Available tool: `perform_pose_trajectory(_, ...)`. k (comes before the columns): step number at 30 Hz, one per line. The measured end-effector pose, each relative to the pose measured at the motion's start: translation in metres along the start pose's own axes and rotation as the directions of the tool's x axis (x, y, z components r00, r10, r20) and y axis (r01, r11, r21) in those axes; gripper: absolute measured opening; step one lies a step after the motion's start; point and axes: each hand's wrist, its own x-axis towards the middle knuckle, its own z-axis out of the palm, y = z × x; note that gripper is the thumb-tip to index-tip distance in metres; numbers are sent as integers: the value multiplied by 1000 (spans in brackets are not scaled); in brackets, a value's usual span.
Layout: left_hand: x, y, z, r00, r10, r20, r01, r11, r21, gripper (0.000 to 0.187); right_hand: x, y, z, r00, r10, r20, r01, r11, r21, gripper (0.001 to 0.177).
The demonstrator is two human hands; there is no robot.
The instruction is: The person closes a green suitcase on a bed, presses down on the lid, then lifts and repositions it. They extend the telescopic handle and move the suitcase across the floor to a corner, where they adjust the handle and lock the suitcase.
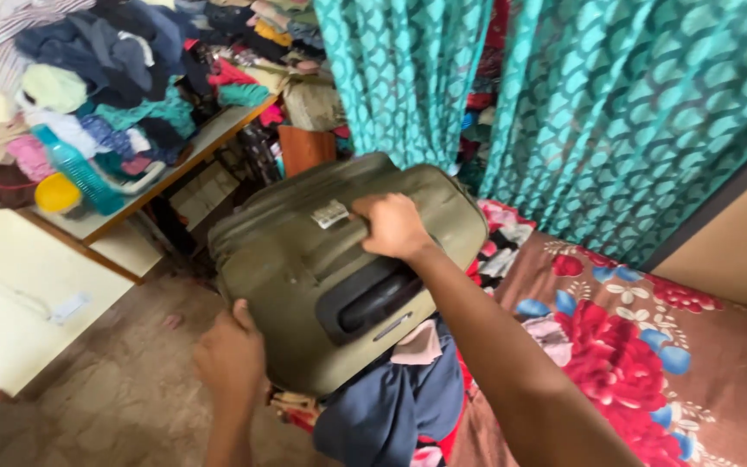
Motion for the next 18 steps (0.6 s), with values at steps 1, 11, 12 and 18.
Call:
perform_pose_trajectory(1, 8, -26, 2, 999, -32, 0, 32, 999, -19, 60, 14, -20, 13, 1000, -15, 25, 16, 998, -58, 38)
perform_pose_trajectory(11, 114, -38, 18, 980, 99, 174, -79, 990, -116, 53, 81, -28, 64, 929, 345, 132, -276, 886, -373, 37)
perform_pose_trajectory(12, 127, -40, 25, 973, 130, 189, -105, 985, -137, 53, 85, -31, 65, 910, 400, 110, -325, 851, -412, 37)
perform_pose_trajectory(18, 166, -60, 29, 941, 244, 234, -205, 962, -182, 53, 84, -61, 70, 868, 495, 45, -408, 760, -507, 36)
